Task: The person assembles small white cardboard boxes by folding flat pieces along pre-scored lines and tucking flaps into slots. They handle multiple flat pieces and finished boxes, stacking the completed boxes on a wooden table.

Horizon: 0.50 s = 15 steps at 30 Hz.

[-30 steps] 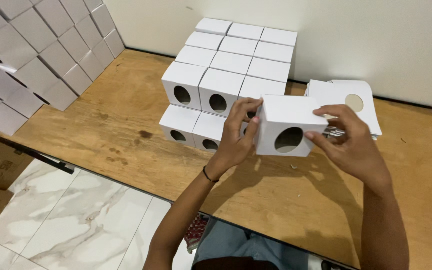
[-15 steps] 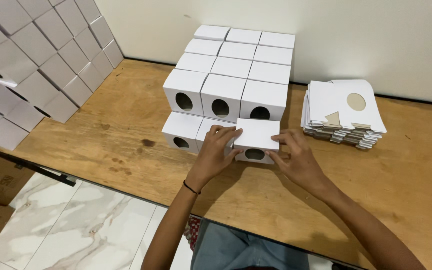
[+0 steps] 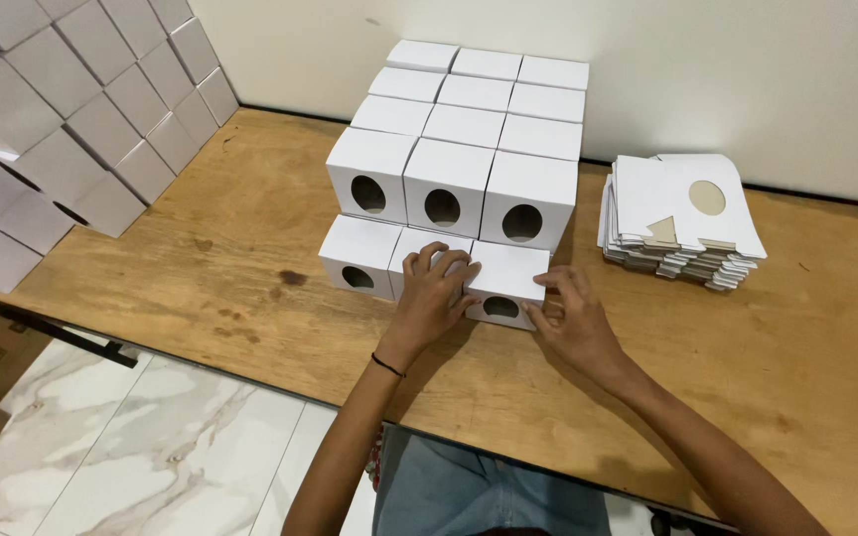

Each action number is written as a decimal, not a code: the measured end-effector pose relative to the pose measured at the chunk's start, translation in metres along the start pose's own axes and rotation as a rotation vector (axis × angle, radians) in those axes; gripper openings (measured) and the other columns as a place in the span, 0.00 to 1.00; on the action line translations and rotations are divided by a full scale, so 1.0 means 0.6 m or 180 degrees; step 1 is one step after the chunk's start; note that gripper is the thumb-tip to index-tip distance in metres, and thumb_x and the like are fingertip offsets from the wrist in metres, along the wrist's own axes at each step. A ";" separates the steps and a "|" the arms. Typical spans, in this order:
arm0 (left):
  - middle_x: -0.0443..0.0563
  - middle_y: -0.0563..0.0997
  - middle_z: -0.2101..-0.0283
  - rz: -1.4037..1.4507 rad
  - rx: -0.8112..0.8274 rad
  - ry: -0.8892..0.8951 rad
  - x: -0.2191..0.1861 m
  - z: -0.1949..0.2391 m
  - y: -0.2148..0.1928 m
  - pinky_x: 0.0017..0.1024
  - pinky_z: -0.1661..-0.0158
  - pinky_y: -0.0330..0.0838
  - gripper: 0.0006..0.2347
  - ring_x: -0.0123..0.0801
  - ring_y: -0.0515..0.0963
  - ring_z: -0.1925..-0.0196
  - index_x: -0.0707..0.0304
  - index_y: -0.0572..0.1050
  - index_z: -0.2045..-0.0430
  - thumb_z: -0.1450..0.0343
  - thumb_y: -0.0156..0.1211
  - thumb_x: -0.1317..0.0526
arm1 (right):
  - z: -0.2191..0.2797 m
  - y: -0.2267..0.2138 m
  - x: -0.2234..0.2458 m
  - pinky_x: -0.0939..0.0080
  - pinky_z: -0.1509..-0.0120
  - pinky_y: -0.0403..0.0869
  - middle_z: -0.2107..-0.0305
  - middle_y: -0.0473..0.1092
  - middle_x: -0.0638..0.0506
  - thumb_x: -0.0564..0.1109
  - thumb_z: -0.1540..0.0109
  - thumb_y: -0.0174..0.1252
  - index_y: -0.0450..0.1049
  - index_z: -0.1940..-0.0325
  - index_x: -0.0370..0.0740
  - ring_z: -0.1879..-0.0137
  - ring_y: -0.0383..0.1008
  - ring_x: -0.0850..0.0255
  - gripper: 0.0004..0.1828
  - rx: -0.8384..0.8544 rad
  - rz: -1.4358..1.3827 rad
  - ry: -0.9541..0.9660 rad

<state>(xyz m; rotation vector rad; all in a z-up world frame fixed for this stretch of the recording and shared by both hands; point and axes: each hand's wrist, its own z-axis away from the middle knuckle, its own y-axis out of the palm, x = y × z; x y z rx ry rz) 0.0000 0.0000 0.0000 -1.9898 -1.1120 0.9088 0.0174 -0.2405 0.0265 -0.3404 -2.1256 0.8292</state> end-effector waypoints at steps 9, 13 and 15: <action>0.41 0.76 0.50 -0.0120 -0.0146 0.0199 0.019 0.007 0.040 0.47 0.44 0.52 0.19 0.37 0.65 0.40 0.49 0.76 0.51 0.36 0.69 0.55 | 0.011 0.004 0.007 0.46 0.49 0.80 0.57 0.63 0.40 0.38 0.43 0.65 0.67 0.49 0.36 0.47 0.74 0.39 0.20 0.0006 -0.0036 0.0185; 0.41 0.77 0.49 -0.0129 -0.0197 0.0245 0.015 0.010 0.031 0.47 0.44 0.51 0.18 0.35 0.66 0.40 0.48 0.76 0.51 0.35 0.68 0.53 | 0.014 0.006 0.003 0.45 0.47 0.80 0.56 0.63 0.40 0.39 0.42 0.64 0.66 0.49 0.36 0.47 0.73 0.39 0.20 -0.0010 -0.0075 0.0204; 0.42 0.77 0.50 -0.0072 -0.0224 0.0213 0.012 0.009 0.029 0.47 0.44 0.52 0.18 0.36 0.66 0.41 0.49 0.77 0.51 0.35 0.69 0.54 | 0.015 0.009 -0.010 0.45 0.46 0.78 0.56 0.63 0.41 0.40 0.42 0.65 0.67 0.49 0.37 0.46 0.73 0.41 0.20 -0.0071 0.0023 0.0063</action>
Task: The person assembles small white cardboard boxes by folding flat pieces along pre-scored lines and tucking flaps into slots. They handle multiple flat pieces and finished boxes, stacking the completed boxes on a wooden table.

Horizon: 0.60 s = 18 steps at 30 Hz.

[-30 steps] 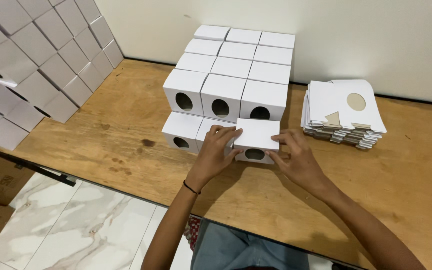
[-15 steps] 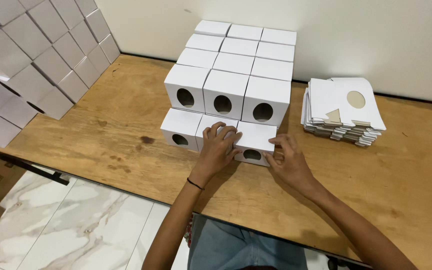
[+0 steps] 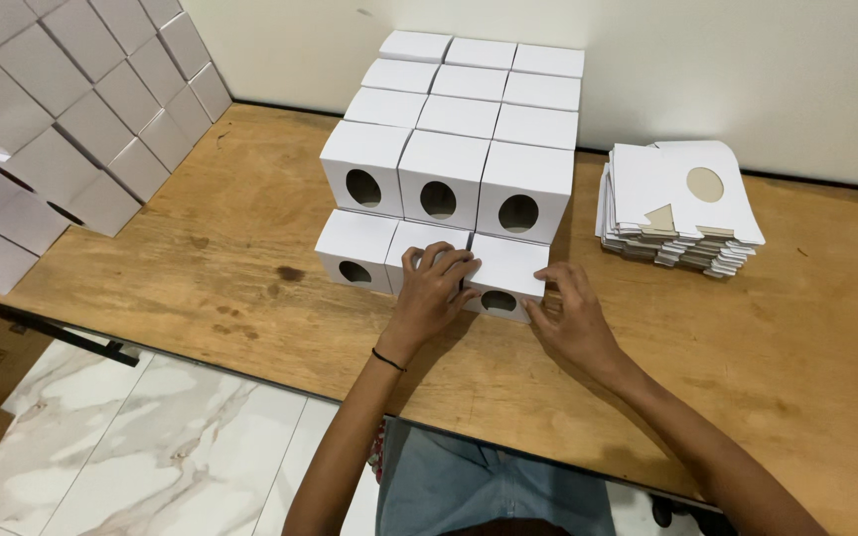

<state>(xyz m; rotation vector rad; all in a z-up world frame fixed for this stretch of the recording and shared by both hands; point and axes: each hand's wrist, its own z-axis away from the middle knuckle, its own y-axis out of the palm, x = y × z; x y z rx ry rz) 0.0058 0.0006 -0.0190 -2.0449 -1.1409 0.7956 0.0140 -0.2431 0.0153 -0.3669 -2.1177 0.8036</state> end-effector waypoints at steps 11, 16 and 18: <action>0.56 0.74 0.50 0.0785 -0.1576 -0.0827 0.078 0.014 -0.098 0.45 0.42 0.57 0.19 0.46 0.71 0.43 0.60 0.71 0.47 0.27 0.54 0.48 | 0.009 -0.017 0.035 0.33 0.36 0.69 0.45 0.50 0.34 0.48 0.46 0.69 0.50 0.34 0.34 0.36 0.59 0.32 0.45 0.0000 -0.0299 0.0450; 0.70 0.65 0.39 0.1731 -0.1823 -0.2166 0.178 0.045 -0.118 0.52 0.35 0.53 0.20 0.61 0.61 0.32 0.68 0.60 0.37 0.20 0.38 0.53 | 0.004 -0.025 0.075 0.27 0.25 0.45 0.39 0.39 0.25 0.51 0.47 0.69 0.34 0.27 0.31 0.28 0.37 0.21 0.60 0.0156 -0.0937 0.0774; 0.78 0.60 0.33 0.3011 -0.1494 -0.2646 0.184 0.046 -0.110 0.52 0.31 0.46 0.29 0.64 0.54 0.28 0.75 0.56 0.34 0.21 0.27 0.46 | -0.005 -0.041 0.121 0.31 0.23 0.41 0.31 0.30 0.27 0.53 0.49 0.68 0.26 0.23 0.41 0.24 0.31 0.30 0.67 0.0526 -0.1185 0.1534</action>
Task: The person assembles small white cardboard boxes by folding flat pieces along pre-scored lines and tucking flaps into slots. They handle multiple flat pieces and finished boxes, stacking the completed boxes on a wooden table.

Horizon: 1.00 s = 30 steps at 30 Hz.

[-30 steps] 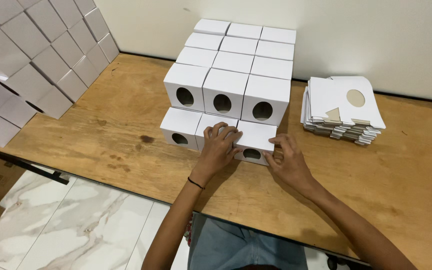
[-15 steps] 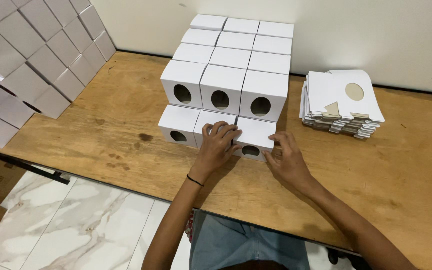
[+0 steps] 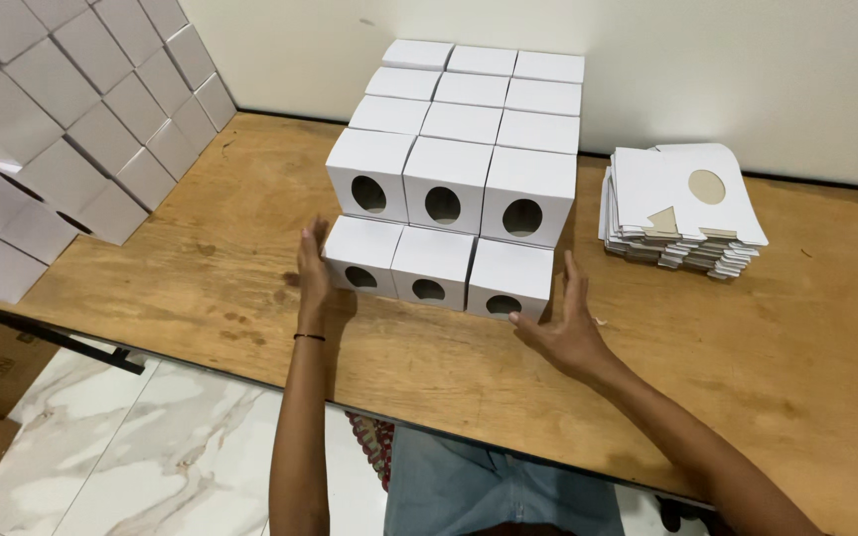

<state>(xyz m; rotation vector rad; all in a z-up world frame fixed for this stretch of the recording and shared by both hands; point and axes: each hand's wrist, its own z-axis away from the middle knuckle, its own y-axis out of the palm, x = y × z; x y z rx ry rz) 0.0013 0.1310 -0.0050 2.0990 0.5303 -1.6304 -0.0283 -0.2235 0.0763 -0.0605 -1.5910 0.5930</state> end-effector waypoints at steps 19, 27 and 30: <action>0.65 0.67 0.35 0.0371 0.0278 -0.0777 -0.045 0.032 0.023 0.42 0.31 0.52 0.31 0.48 0.62 0.30 0.62 0.67 0.38 0.24 0.30 0.37 | -0.038 0.060 -0.107 0.38 0.21 0.31 0.29 0.24 0.30 0.61 0.31 0.29 0.19 0.25 0.36 0.22 0.23 0.37 0.43 -0.0084 -0.0013 -0.0410; 0.68 0.65 0.34 0.0234 0.0192 -0.0695 -0.059 0.037 0.029 0.45 0.29 0.45 0.32 0.54 0.59 0.29 0.67 0.66 0.38 0.25 0.30 0.39 | -0.043 0.065 -0.120 0.40 0.21 0.29 0.28 0.25 0.29 0.58 0.30 0.28 0.20 0.25 0.33 0.22 0.24 0.39 0.41 -0.0183 -0.0020 -0.0581; 0.69 0.67 0.36 0.0212 0.0186 -0.0657 -0.050 0.039 0.031 0.45 0.30 0.48 0.32 0.54 0.61 0.30 0.67 0.67 0.38 0.24 0.29 0.39 | -0.049 0.068 -0.129 0.40 0.21 0.28 0.28 0.24 0.30 0.57 0.30 0.28 0.19 0.25 0.33 0.22 0.23 0.40 0.40 -0.0159 -0.0075 -0.0626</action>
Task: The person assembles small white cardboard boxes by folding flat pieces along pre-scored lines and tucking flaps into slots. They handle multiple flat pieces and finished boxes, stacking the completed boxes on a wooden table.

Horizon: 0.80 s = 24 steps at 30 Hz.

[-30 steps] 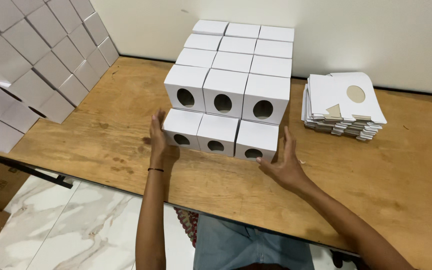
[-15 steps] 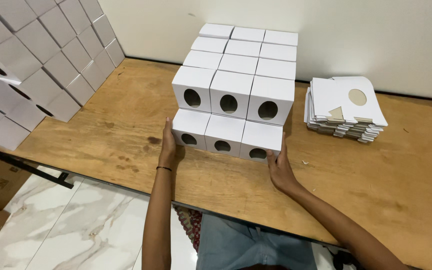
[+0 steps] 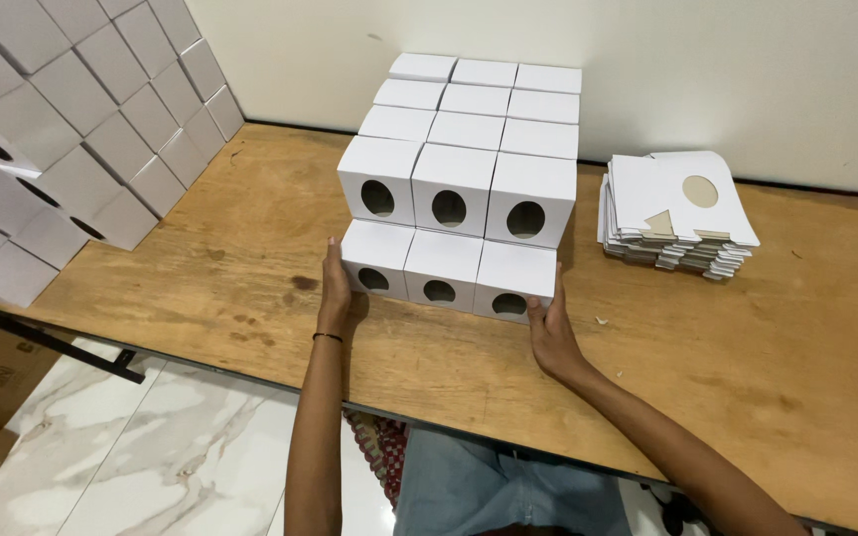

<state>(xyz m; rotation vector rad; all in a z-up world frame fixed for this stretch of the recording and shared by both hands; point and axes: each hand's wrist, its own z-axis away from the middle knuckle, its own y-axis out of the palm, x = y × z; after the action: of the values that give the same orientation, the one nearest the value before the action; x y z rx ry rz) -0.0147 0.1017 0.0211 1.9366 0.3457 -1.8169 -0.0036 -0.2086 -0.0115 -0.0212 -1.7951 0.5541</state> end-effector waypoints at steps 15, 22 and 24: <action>0.71 0.72 0.41 -0.0888 -0.0153 0.0304 0.003 0.000 0.002 0.47 0.34 0.55 0.33 0.57 0.69 0.36 0.67 0.70 0.41 0.23 0.16 0.43 | -0.001 0.000 0.000 0.41 0.20 0.30 0.28 0.27 0.31 0.58 0.30 0.29 0.21 0.25 0.34 0.21 0.26 0.40 0.40 -0.0058 0.0001 -0.0015; 0.66 0.74 0.42 -0.0911 -0.0292 0.0356 0.088 -0.055 -0.025 0.47 0.35 0.57 0.36 0.52 0.71 0.38 0.64 0.72 0.42 0.24 0.16 0.39 | -0.006 0.007 -0.024 0.40 0.21 0.31 0.28 0.28 0.29 0.56 0.30 0.29 0.22 0.25 0.33 0.22 0.27 0.39 0.39 -0.0091 0.0005 -0.0112; 0.67 0.75 0.43 -0.0961 -0.0316 0.0389 0.074 -0.046 -0.021 0.47 0.36 0.59 0.35 0.52 0.72 0.39 0.65 0.73 0.43 0.23 0.16 0.40 | -0.010 0.008 -0.036 0.41 0.20 0.30 0.28 0.28 0.30 0.54 0.29 0.30 0.22 0.24 0.33 0.22 0.27 0.39 0.39 -0.0128 0.0012 -0.0124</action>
<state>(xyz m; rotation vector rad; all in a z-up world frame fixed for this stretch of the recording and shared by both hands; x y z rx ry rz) 0.0079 0.1204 -0.0243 2.0164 0.7915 -1.8236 0.0070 -0.2085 -0.0316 -0.0418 -1.8443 0.5241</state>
